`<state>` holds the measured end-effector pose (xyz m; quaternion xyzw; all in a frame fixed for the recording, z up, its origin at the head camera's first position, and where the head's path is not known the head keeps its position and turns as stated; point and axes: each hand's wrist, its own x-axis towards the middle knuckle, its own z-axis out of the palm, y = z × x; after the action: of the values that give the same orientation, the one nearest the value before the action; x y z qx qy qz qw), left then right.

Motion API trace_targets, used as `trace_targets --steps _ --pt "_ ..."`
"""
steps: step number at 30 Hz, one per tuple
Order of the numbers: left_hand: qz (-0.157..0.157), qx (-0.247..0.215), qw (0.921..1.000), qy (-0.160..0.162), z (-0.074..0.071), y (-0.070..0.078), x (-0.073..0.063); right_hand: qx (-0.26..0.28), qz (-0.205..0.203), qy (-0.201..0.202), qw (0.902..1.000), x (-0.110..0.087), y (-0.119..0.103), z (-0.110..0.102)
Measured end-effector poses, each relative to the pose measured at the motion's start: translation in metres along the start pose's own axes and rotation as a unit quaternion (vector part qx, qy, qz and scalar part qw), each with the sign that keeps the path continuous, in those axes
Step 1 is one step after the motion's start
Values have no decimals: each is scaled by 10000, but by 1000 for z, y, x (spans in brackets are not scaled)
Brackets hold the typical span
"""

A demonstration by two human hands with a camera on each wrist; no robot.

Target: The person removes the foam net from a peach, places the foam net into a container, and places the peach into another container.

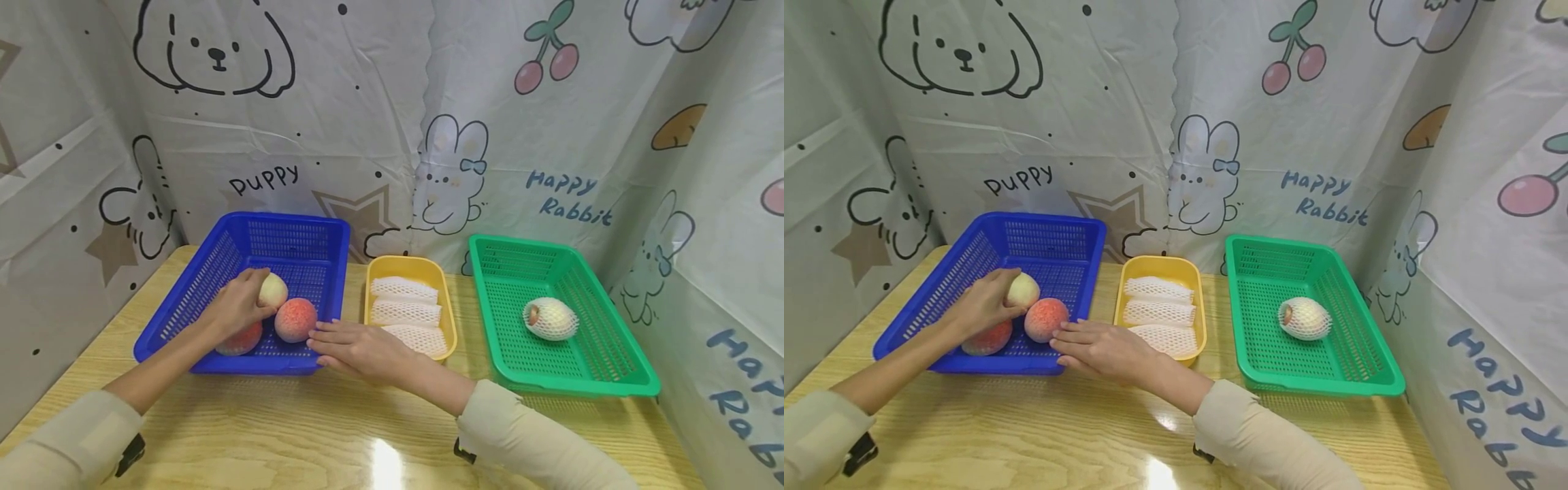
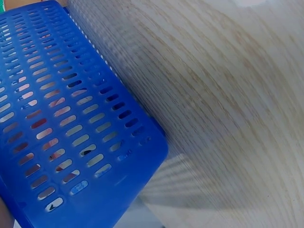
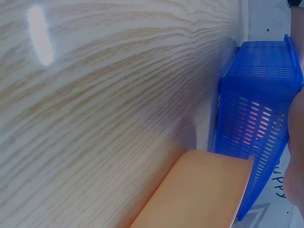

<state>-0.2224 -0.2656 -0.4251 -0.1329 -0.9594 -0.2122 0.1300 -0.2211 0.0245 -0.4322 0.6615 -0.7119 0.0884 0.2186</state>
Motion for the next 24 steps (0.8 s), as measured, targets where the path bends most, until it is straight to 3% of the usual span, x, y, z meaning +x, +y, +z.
trace_targets --steps 12,24 --pt "-86 95 9994 -335 2 -1 6 45 82 -15 10000 1 -2 -2" --pt "-3 -11 9989 -475 4 -7 7 -30 45 14 10000 1 -1 0"
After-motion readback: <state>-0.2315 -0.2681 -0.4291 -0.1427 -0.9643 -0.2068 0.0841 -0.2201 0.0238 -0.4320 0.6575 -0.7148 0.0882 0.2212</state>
